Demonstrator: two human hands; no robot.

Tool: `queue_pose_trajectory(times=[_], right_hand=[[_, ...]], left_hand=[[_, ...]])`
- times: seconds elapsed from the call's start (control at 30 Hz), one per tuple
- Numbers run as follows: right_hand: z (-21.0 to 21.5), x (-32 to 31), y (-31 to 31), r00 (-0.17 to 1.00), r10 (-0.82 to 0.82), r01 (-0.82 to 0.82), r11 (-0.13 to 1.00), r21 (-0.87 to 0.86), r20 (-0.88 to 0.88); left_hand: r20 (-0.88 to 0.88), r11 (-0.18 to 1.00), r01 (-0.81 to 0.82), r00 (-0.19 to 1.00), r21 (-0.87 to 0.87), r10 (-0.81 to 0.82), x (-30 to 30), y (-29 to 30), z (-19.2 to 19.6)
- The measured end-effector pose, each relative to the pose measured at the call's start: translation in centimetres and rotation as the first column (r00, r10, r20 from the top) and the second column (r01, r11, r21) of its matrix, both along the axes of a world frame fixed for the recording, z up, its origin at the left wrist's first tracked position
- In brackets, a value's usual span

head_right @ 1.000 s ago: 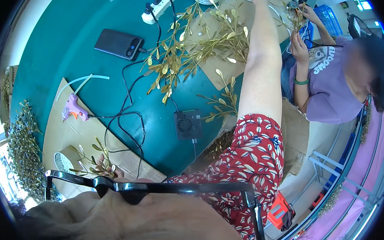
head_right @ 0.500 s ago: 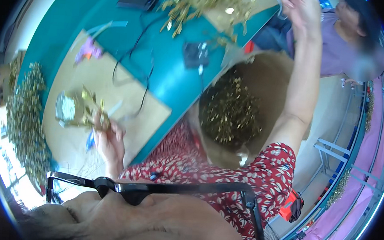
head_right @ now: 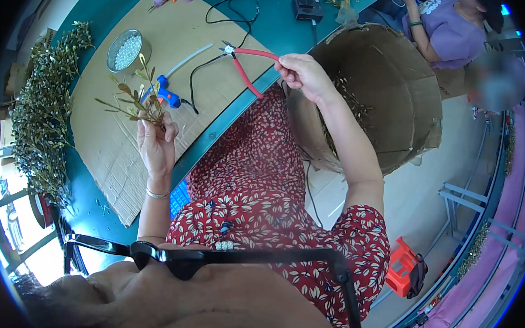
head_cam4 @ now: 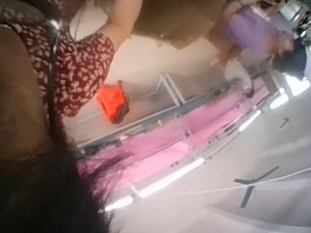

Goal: The person attaches pearls to artificial plant stems using a glue gun and trims the stems using pliers.

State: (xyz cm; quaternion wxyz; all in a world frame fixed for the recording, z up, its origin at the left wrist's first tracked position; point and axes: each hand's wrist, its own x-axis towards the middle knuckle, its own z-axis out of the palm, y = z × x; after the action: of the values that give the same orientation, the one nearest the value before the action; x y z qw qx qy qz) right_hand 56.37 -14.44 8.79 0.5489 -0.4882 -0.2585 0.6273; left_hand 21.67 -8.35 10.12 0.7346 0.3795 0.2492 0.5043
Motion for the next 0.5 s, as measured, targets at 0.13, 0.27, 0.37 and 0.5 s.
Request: queue_pose_trajectory(times=[0.13, 0.27, 0.37, 0.5], right_hand=[[-4.1, -4.4, 1.7, 0.677, -0.074, 0.171, 0.984, -0.059, 0.732], [-3.8, -10.1, 4.0, -0.212, -0.301, -0.053, 0.954, 0.296, 0.93], [-3.5, -13.6, 5.2, -0.351, -0.069, -0.028, 0.998, 0.063, 0.934], [-2.0, -13.3, 4.7, -0.136, 0.073, -0.014, 0.997, -0.075, 0.988]], left_hand=[[0.02, 1.0, 0.004, 1.0, -0.008, -0.004, -3.2, 0.7, -1.9], [0.048, 1.0, 0.005, 0.999, -0.005, -0.005, -4.3, 1.6, -2.8], [0.056, 0.996, -0.024, 0.998, -0.081, 0.029, -3.7, 2.1, -2.3], [0.205, 0.971, 0.156, 0.972, -0.181, -0.118, -5.4, 3.1, -0.9]])
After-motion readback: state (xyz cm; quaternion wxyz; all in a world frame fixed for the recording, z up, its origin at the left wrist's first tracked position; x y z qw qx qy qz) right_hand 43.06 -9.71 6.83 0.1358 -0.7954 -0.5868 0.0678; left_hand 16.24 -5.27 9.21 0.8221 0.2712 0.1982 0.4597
